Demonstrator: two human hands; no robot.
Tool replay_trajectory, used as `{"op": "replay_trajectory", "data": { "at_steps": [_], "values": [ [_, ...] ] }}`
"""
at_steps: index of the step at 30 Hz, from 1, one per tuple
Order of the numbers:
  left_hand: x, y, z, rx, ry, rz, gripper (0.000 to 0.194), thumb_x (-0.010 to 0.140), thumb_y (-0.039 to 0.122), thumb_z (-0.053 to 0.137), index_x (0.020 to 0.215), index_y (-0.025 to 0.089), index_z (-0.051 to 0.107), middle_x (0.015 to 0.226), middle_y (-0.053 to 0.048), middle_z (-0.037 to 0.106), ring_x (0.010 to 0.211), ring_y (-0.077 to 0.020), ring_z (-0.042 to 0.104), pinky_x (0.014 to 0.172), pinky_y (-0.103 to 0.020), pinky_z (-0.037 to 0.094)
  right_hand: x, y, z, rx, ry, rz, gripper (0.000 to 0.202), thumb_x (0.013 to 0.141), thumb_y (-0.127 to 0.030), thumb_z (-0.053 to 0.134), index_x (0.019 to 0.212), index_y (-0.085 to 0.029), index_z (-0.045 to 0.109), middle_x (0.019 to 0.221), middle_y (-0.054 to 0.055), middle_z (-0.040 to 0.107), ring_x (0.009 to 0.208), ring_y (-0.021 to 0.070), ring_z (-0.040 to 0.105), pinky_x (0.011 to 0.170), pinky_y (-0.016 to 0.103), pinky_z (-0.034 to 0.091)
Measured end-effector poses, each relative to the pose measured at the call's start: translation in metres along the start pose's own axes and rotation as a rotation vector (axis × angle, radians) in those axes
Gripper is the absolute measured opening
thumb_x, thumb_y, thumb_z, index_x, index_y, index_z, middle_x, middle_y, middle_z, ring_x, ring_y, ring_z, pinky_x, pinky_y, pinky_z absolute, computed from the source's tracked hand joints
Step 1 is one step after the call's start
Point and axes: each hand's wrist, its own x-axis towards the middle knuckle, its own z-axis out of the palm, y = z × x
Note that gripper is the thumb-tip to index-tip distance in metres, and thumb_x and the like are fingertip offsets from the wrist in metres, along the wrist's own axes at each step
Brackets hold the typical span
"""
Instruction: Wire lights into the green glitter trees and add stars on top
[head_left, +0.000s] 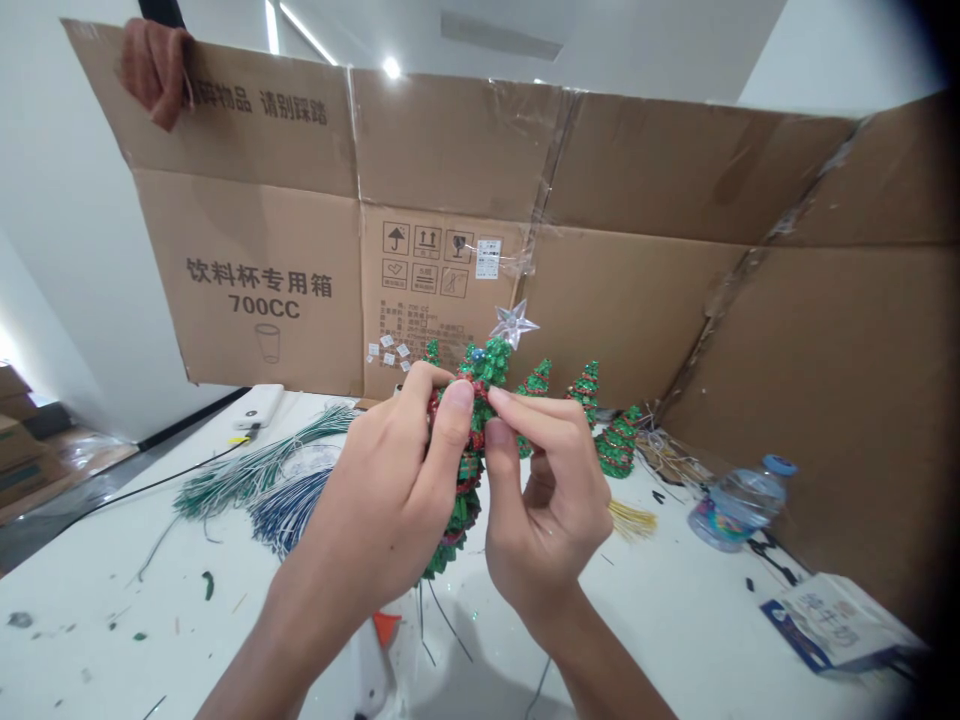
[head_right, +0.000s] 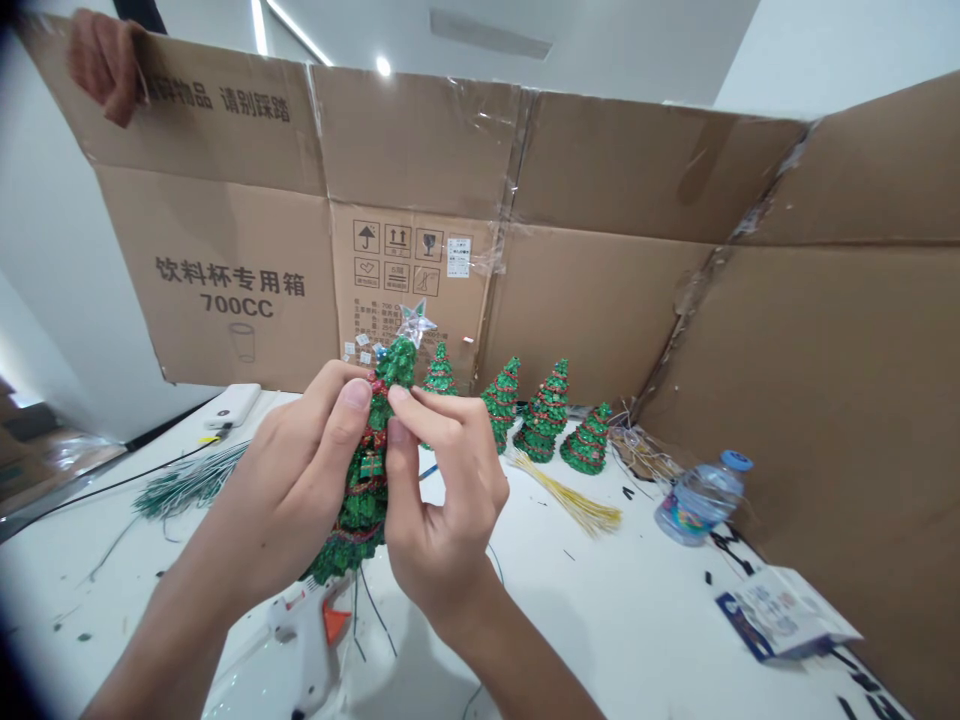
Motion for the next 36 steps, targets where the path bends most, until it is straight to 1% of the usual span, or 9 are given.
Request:
{"op": "replay_trajectory", "data": {
  "at_steps": [5, 14, 22, 27, 36],
  "values": [
    [0.0009, -0.0001, 0.0003, -0.018, 0.0, -0.001, 0.038, 0.118, 0.053, 0.033, 0.099, 0.027, 0.053, 0.077, 0.005, 0.062, 0.073, -0.0189, 0.059, 0.071, -0.036, 0.039, 0.0002, -0.0004, 0.0001, -0.009, -0.002, 0.006, 0.039, 0.099, 0.0, 0.064, 0.124, -0.027, 0.078, 0.111, 0.005, 0.078, 0.105, 0.022, 0.073, 0.083, 0.044, 0.068],
    [-0.0002, -0.0005, 0.0005, -0.016, -0.007, -0.013, 0.039, 0.118, 0.056, 0.032, 0.1, 0.027, 0.053, 0.075, 0.007, 0.06, 0.072, -0.0166, 0.057, 0.071, -0.036, 0.039, 0.0, -0.0007, 0.0001, -0.004, -0.002, 0.004, 0.039, 0.099, 0.001, 0.064, 0.124, -0.025, 0.078, 0.111, 0.006, 0.077, 0.105, 0.0215, 0.073, 0.083, 0.043, 0.067],
    [-0.0002, -0.0003, -0.0002, -0.01, -0.009, -0.009, 0.039, 0.118, 0.055, 0.032, 0.101, 0.027, 0.053, 0.077, 0.006, 0.061, 0.074, -0.0167, 0.058, 0.072, -0.036, 0.039, 0.0005, -0.0011, 0.0002, -0.022, 0.002, 0.012, 0.039, 0.1, -0.002, 0.064, 0.124, -0.029, 0.077, 0.111, 0.005, 0.078, 0.104, 0.0219, 0.074, 0.081, 0.043, 0.068],
    [-0.0004, 0.0005, 0.0006, -0.012, -0.009, -0.001, 0.038, 0.118, 0.054, 0.033, 0.1, 0.027, 0.053, 0.078, 0.006, 0.062, 0.074, -0.0172, 0.058, 0.072, -0.036, 0.039, 0.0001, -0.0007, 0.0004, -0.005, 0.002, 0.001, 0.039, 0.099, 0.0, 0.064, 0.124, -0.026, 0.078, 0.111, 0.005, 0.078, 0.104, 0.0216, 0.074, 0.083, 0.043, 0.067],
    [-0.0001, -0.0002, -0.0001, -0.004, -0.007, 0.0, 0.038, 0.118, 0.054, 0.032, 0.101, 0.027, 0.054, 0.078, 0.006, 0.062, 0.074, -0.0171, 0.059, 0.071, -0.036, 0.039, -0.0004, -0.0008, 0.0002, -0.008, -0.001, 0.005, 0.039, 0.099, 0.0, 0.064, 0.124, -0.027, 0.077, 0.112, 0.005, 0.078, 0.105, 0.0215, 0.073, 0.083, 0.043, 0.067]
  ]
}}
